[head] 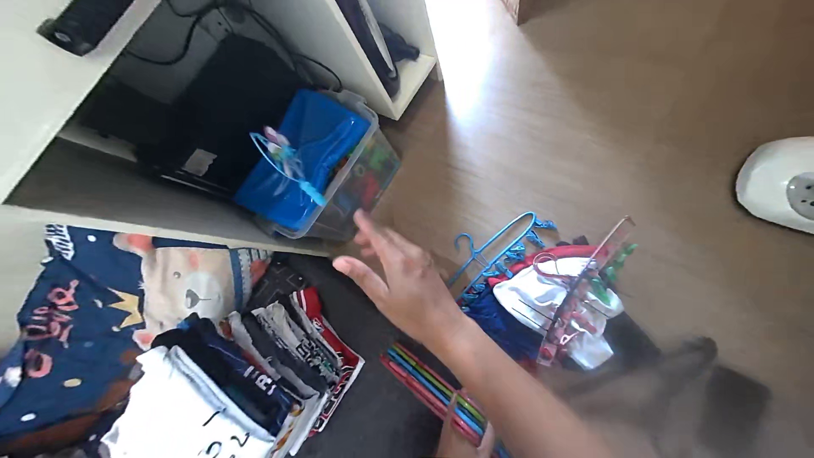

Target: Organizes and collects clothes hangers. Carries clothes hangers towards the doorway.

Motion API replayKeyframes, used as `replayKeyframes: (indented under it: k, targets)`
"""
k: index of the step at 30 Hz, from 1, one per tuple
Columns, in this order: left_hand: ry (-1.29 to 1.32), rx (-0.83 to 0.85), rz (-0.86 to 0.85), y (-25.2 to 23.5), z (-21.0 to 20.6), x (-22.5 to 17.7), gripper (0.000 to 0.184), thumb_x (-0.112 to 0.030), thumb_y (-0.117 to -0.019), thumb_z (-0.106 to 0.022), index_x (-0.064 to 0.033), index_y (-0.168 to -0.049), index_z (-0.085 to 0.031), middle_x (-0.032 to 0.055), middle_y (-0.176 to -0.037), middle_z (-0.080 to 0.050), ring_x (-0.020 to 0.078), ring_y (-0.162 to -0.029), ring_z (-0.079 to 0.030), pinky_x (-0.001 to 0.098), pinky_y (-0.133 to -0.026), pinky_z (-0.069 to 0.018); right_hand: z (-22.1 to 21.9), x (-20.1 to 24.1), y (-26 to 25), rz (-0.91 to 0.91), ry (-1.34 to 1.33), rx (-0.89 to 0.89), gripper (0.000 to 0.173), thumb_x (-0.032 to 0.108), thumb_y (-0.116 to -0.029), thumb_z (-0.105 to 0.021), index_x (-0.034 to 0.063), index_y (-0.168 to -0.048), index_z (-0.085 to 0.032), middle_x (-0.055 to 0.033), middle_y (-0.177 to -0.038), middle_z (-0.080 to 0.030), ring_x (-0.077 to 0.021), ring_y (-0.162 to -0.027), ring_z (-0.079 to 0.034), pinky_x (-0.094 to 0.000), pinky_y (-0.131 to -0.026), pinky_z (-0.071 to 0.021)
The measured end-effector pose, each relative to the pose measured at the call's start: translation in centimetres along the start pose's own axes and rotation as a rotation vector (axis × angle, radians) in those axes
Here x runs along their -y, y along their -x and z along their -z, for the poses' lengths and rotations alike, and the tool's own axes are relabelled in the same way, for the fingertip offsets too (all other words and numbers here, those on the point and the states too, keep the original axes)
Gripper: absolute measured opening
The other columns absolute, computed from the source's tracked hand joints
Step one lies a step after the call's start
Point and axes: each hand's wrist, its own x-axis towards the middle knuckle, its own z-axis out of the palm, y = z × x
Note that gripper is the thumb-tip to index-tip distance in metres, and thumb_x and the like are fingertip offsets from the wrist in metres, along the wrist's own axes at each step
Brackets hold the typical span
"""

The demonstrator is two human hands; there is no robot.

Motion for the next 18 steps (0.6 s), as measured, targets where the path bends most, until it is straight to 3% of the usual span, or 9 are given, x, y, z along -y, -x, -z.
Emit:
replayKeyframes:
  k: [2, 3, 5, 6, 8, 11, 14, 16, 18]
  targets:
    - [0.031, -0.010, 0.069, 0.3, -0.8, 0.9, 0.053, -0.014, -0.0851, -0.072, 0.0217, -0.121, -0.058, 0.0289, -0.116, -0.069, 0.0297, -0.114, -0.067, 0.0433, -0.109, -0.0453, 0.4, -2.6, 4.2, 0.015, -0.020, -0.003, 0.040, 0.028, -0.1057, -0.054, 0.0041, -0.135, -0.066, -0.0104, -0.115, -0.074, -0.0177, -0.098, -0.073, -0.0371, -0.087, -0.0609]
    - [0.054, 0.000, 0.088, 0.3, -1.1, 1.7, 0.054, -0.016, -0.0850, -0.073, 0.0201, -0.122, -0.059, 0.0271, -0.117, -0.070, 0.0301, -0.115, -0.067, 0.0452, -0.110, -0.0453, 1.0, -5.0, 7.2, -0.055, -0.008, 0.018, 0.036, 0.026, -0.1067, -0.052, 0.0051, -0.129, -0.070, -0.0087, -0.113, -0.075, -0.0153, -0.096, -0.074, -0.0352, -0.087, -0.0608]
    - [0.111, 0.040, 0.053, 0.0, -1.5, 3.6, 0.051, -0.021, -0.0888, -0.072, 0.0084, -0.129, -0.060, 0.0156, -0.119, -0.071, 0.0187, -0.111, -0.067, 0.0389, -0.106, -0.0498, 3.1, -10.5, 14.4, -0.332, 0.010, 0.043, 0.034, 0.024, -0.1079, -0.049, 0.0053, -0.125, -0.071, -0.0078, -0.113, -0.075, -0.0146, -0.096, -0.074, -0.0348, -0.090, -0.0612]
    - [0.106, 0.069, -0.016, -0.5, -1.7, 4.2, 0.053, -0.021, -0.0910, -0.067, 0.0031, -0.137, -0.058, 0.0128, -0.126, -0.069, 0.0160, -0.111, -0.066, 0.0390, -0.106, -0.0468, 4.4, -13.2, 18.1, -0.493, 0.017, -0.001, 0.032, 0.020, -0.1075, -0.049, 0.0033, -0.124, -0.071, -0.0092, -0.112, -0.075, -0.0160, -0.096, -0.074, -0.0352, -0.090, -0.0614]
    - [0.067, 0.096, -0.083, -1.0, -1.8, 4.5, 0.056, -0.021, -0.0927, -0.061, -0.0019, -0.145, -0.054, 0.0122, -0.126, -0.070, 0.0152, -0.105, -0.065, 0.0392, -0.103, -0.0465, 6.9, -17.4, 25.2, -0.819, 0.041, -0.204, 0.029, 0.012, -0.1060, -0.049, -0.0017, -0.121, -0.069, -0.0142, -0.107, -0.075, -0.0209, -0.095, -0.074, -0.0385, -0.089, -0.0608]
    - [0.059, 0.087, -0.086, -1.1, -2.0, 4.5, 0.054, -0.023, -0.0926, -0.060, -0.0034, -0.143, -0.057, 0.0112, -0.103, -0.070, 0.0133, -0.091, -0.063, 0.0333, -0.092, -0.0493, 9.7, -20.9, 32.7, -1.131, 0.062, -0.577, 0.029, 0.011, -0.1074, -0.048, -0.0047, -0.124, -0.065, -0.0199, -0.109, -0.071, -0.0277, -0.098, -0.070, -0.0454, -0.090, -0.0563]
    - [0.112, 0.073, -0.089, -1.2, -2.2, 4.7, 0.053, -0.025, -0.0927, -0.060, -0.0022, -0.141, -0.058, 0.0074, -0.096, -0.067, 0.0071, -0.084, -0.059, 0.0229, -0.084, -0.0492, 10.0, -22.3, 34.4, -1.178, 0.032, -0.848, 0.029, 0.012, -0.1079, -0.048, -0.0044, -0.125, -0.064, -0.0194, -0.110, -0.070, -0.0267, -0.099, -0.069, -0.0444, -0.089, -0.0552]
    - [0.155, 0.073, -0.078, -1.2, -2.2, 4.5, 0.054, -0.022, -0.0918, -0.060, 0.0011, -0.140, -0.057, 0.0060, -0.095, -0.066, 0.0027, -0.080, -0.058, 0.0168, -0.079, -0.0491, 9.4, -23.0, 33.2, -1.180, -0.096, -0.851, 0.031, 0.015, -0.1086, -0.048, -0.0063, -0.127, -0.061, -0.0204, -0.113, -0.070, -0.0263, -0.101, -0.070, -0.0424, -0.090, -0.0560]
    - [0.186, 0.088, -0.085, -1.1, -2.1, 4.5, 0.055, -0.020, -0.0917, -0.060, 0.0036, -0.141, -0.054, 0.0056, -0.096, -0.067, 0.0000, -0.080, -0.058, 0.0138, -0.079, -0.0484, 8.4, -23.3, 31.3, -1.180, -0.172, -0.772, 0.035, 0.020, -0.1081, -0.051, -0.0072, -0.128, -0.061, -0.0233, -0.119, -0.069, -0.0307, -0.108, -0.068, -0.0467, -0.094, -0.0546]
